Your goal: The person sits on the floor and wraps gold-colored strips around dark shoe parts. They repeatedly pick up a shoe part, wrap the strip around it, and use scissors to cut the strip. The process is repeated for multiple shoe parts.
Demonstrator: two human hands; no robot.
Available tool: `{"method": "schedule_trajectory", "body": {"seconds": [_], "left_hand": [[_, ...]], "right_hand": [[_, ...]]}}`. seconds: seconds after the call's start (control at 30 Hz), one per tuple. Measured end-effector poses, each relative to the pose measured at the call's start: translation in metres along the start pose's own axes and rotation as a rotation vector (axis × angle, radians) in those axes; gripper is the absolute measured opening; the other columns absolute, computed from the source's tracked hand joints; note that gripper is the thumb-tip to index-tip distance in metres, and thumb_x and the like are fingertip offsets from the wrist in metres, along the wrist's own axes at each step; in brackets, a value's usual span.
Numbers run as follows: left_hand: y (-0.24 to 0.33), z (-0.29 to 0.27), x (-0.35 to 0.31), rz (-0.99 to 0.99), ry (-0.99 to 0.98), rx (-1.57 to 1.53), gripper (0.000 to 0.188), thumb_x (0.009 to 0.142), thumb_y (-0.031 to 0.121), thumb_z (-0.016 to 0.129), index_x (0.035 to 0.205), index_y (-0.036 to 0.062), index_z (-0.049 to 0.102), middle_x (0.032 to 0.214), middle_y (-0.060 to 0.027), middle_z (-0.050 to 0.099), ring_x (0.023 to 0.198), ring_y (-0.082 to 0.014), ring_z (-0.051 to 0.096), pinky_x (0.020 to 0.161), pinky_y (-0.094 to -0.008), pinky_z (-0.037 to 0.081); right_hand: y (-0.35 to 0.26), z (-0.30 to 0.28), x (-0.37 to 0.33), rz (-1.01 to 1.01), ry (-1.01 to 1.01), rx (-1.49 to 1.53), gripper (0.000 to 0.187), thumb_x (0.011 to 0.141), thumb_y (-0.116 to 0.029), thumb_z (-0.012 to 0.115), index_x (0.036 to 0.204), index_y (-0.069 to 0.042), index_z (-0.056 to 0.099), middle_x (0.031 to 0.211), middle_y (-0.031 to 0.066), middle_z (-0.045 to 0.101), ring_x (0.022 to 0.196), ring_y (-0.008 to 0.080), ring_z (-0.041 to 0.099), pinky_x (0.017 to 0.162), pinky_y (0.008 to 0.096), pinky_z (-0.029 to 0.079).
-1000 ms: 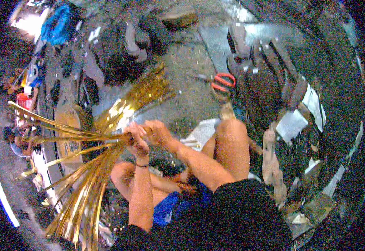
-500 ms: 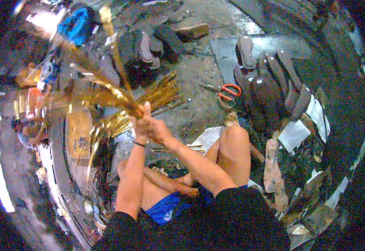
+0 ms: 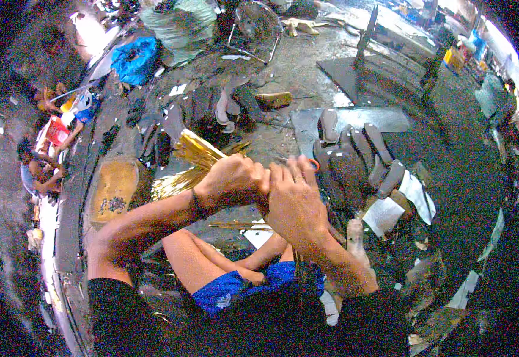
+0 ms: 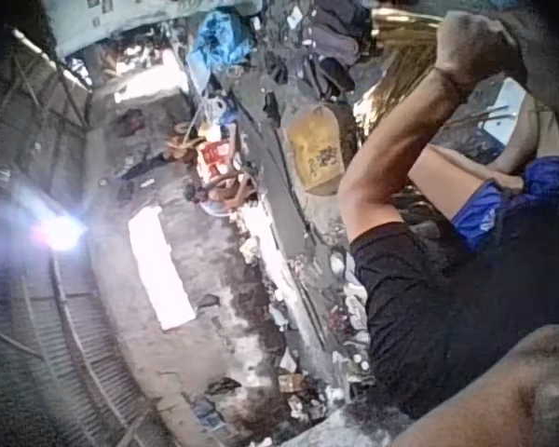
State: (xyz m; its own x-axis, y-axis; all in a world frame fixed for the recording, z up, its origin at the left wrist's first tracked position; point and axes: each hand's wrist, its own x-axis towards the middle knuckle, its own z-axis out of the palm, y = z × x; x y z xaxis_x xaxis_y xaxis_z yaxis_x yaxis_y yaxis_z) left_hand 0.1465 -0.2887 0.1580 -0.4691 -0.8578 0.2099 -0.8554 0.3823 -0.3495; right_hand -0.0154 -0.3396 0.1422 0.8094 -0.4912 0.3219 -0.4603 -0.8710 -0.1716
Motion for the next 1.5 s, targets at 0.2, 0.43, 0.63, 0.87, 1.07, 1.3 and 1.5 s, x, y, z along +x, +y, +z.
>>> {"method": "schedule_trajectory", "body": {"seconds": [0.2, 0.43, 0.63, 0.87, 1.07, 1.3, 1.5], "left_hand": [[0.036, -0.029, 0.009, 0.097, -0.345, -0.007, 0.022, 0.079, 0.031, 0.063, 0.077, 0.0118, 0.074, 0.077, -0.0060, 0.072, 0.080, -0.0206, 0.071, 0.070, -0.0391, 0.053], [0.033, -0.100, -0.050, -0.495, 0.408, -0.201, 0.066, 0.085, 0.021, 0.068, 0.142, 0.0015, 0.042, 0.147, -0.0199, 0.041, 0.133, -0.0291, 0.044, 0.113, -0.0403, 0.029], [0.052, -0.078, -0.053, -0.772, 0.722, -1.739, 0.044, 0.092, 0.011, 0.069, 0.130, -0.0041, 0.054, 0.114, -0.0099, 0.068, 0.104, -0.0164, 0.064, 0.093, -0.0305, 0.051], [0.049, -0.080, -0.052, -0.604, 0.570, -1.872, 0.040, 0.095, 0.013, 0.060, 0.131, -0.0044, 0.054, 0.125, -0.0173, 0.063, 0.115, -0.0258, 0.061, 0.100, -0.0397, 0.048], [0.059, -0.087, -0.046, -0.493, 0.681, -2.034, 0.056, 0.093, 0.020, 0.064, 0.140, -0.0037, 0.042, 0.124, -0.0204, 0.061, 0.114, -0.0280, 0.061, 0.098, -0.0421, 0.048], [0.045, -0.127, -0.034, -0.541, 0.713, -1.924, 0.030, 0.092, 0.032, 0.068, 0.096, 0.0076, 0.050, 0.068, -0.0002, 0.052, 0.052, -0.0103, 0.052, 0.047, -0.0234, 0.044], [0.037, -0.151, -0.044, -0.741, 0.988, -1.171, 0.040, 0.093, 0.029, 0.070, 0.066, 0.0064, 0.051, 0.057, 0.0050, 0.047, 0.055, -0.0038, 0.038, 0.047, -0.0261, 0.032]], "right_hand": [[-0.017, 0.046, -0.051, 0.176, 0.095, 0.739, 0.024, 0.079, -0.014, 0.073, 0.096, 0.001, 0.066, 0.079, 0.0162, 0.070, 0.074, 0.0307, 0.069, 0.065, 0.0363, 0.053], [-0.036, -0.012, -0.050, 0.404, -0.106, 0.760, 0.042, 0.087, -0.046, 0.068, 0.077, -0.005, 0.065, 0.066, 0.0136, 0.063, 0.061, 0.0275, 0.063, 0.055, 0.0397, 0.047], [-0.048, -0.009, -0.052, 0.165, -0.245, 1.063, 0.052, 0.090, -0.053, 0.062, 0.065, -0.008, 0.057, 0.053, 0.0021, 0.053, 0.048, 0.0140, 0.052, 0.046, 0.0322, 0.040], [-0.024, 0.021, -0.072, 0.159, -0.457, 1.679, 0.021, 0.095, -0.022, 0.062, 0.086, -0.013, 0.045, 0.061, -0.0055, 0.039, 0.046, 0.0072, 0.038, 0.043, 0.0254, 0.030], [-0.028, 0.031, -0.076, 0.078, -0.488, 1.881, 0.019, 0.093, -0.022, 0.064, 0.091, -0.013, 0.047, 0.062, -0.0049, 0.041, 0.051, 0.0077, 0.042, 0.045, 0.0237, 0.029], [-0.045, 0.019, -0.033, -0.215, -0.577, 1.639, 0.027, 0.088, -0.027, 0.072, 0.088, -0.007, 0.053, 0.063, -0.0031, 0.047, 0.054, 0.0090, 0.045, 0.047, 0.0264, 0.035], [-0.048, -0.074, 0.016, -0.639, 0.236, 0.776, 0.086, 0.069, -0.035, 0.088, 0.134, -0.003, 0.042, 0.131, 0.0191, 0.049, 0.126, 0.0385, 0.044, 0.108, 0.0442, 0.035]]}}
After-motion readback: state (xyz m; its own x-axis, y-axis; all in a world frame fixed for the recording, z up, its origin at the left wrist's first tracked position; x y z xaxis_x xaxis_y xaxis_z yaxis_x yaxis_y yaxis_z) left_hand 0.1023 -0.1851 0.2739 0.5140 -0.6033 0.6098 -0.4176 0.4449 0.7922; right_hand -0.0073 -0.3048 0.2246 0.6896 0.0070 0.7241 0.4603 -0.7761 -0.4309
